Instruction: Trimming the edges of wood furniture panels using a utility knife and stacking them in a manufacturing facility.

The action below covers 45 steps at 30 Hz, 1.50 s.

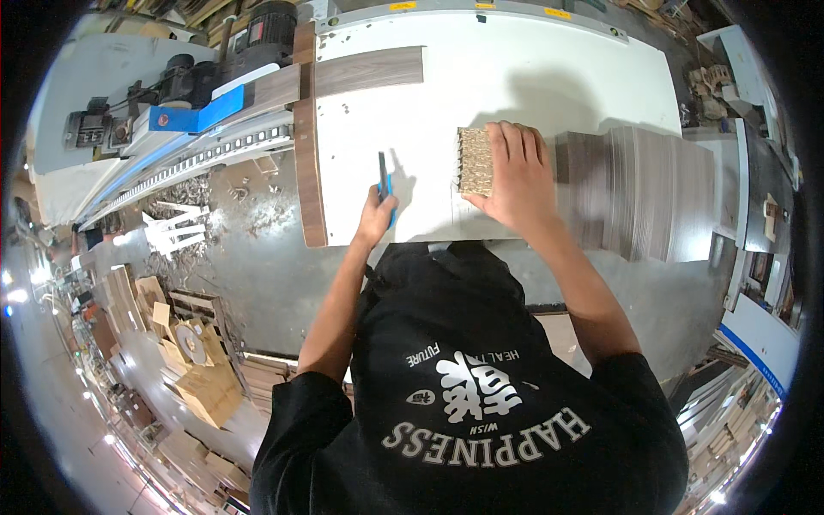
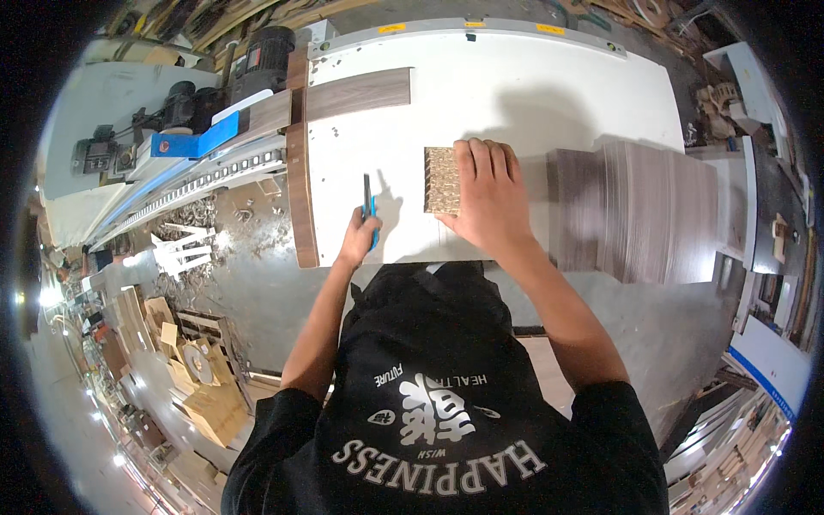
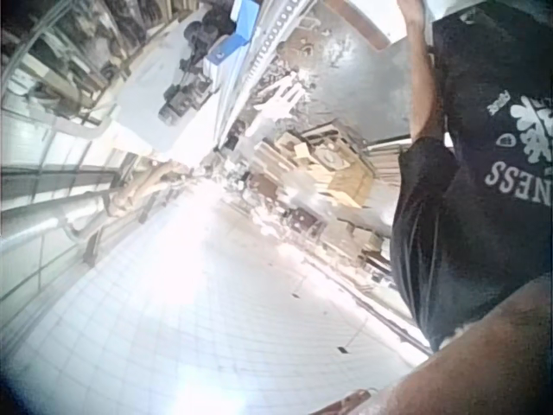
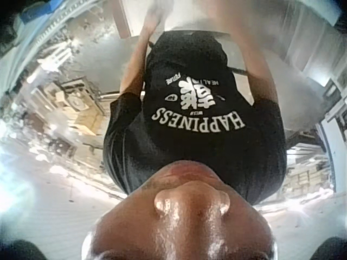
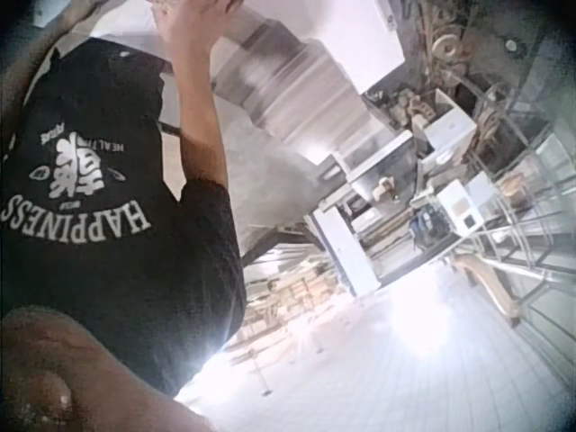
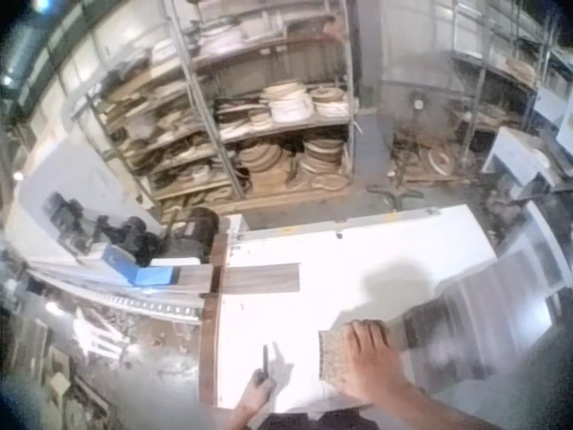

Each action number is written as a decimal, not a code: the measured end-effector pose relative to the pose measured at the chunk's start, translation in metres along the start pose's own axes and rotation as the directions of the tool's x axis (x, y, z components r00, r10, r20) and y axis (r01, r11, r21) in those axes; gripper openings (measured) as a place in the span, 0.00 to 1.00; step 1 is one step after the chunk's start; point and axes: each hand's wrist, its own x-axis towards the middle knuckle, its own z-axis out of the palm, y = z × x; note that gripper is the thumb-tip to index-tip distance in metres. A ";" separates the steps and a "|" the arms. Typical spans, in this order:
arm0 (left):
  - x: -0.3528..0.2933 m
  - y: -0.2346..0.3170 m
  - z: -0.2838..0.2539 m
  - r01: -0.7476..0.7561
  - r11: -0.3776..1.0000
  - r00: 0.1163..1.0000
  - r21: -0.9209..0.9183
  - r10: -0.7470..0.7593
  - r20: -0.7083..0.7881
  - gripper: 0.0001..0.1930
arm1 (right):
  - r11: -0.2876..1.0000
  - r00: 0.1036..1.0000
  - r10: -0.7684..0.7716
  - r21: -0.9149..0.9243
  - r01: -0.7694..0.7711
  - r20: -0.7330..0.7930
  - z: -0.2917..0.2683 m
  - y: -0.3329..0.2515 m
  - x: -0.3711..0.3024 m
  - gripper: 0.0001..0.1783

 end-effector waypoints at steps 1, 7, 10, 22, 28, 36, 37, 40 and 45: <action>-0.001 0.031 0.011 0.000 0.991 1.000 -0.134 0.003 0.024 0.31 | 1.000 1.000 0.000 0.003 0.000 -0.025 0.000 0.003 -0.002 0.63; -0.037 0.235 0.044 -0.184 0.936 0.979 -0.302 0.201 0.028 0.33 | 0.998 0.997 0.019 0.067 -0.014 -0.071 0.003 0.010 -0.007 0.60; -0.032 0.249 0.060 -0.159 0.942 0.986 -0.296 0.166 -0.004 0.33 | 0.994 0.997 0.011 0.109 -0.003 -0.077 0.002 0.010 -0.006 0.60; -0.041 0.272 0.093 -0.168 0.970 0.982 0.177 0.180 -0.056 0.25 | 0.998 0.997 0.007 0.068 -0.002 -0.074 0.001 0.019 -0.007 0.49; -0.039 0.277 0.102 -0.171 0.837 0.938 0.520 0.300 -0.175 0.22 | 0.999 0.984 -0.028 0.038 0.035 -0.175 0.013 0.016 -0.004 0.45; -0.046 0.213 0.083 -0.241 0.958 0.963 -0.154 0.217 -0.161 0.27 | 0.992 0.995 0.007 0.129 0.006 -0.097 0.009 0.011 -0.009 0.57; -0.051 0.224 0.084 -0.267 0.964 0.954 -0.015 0.262 -0.145 0.27 | 0.993 0.995 0.000 0.120 0.013 -0.102 0.007 0.013 -0.008 0.56; -0.063 0.254 0.090 -0.285 0.925 0.927 0.250 0.332 -0.174 0.25 | 0.996 0.991 -0.026 0.082 0.037 -0.130 0.007 0.017 -0.005 0.50; -0.066 0.269 0.099 -0.172 0.772 0.913 0.611 0.358 -0.195 0.21 | 0.995 0.984 0.001 0.095 0.016 -0.178 0.008 0.015 -0.006 0.45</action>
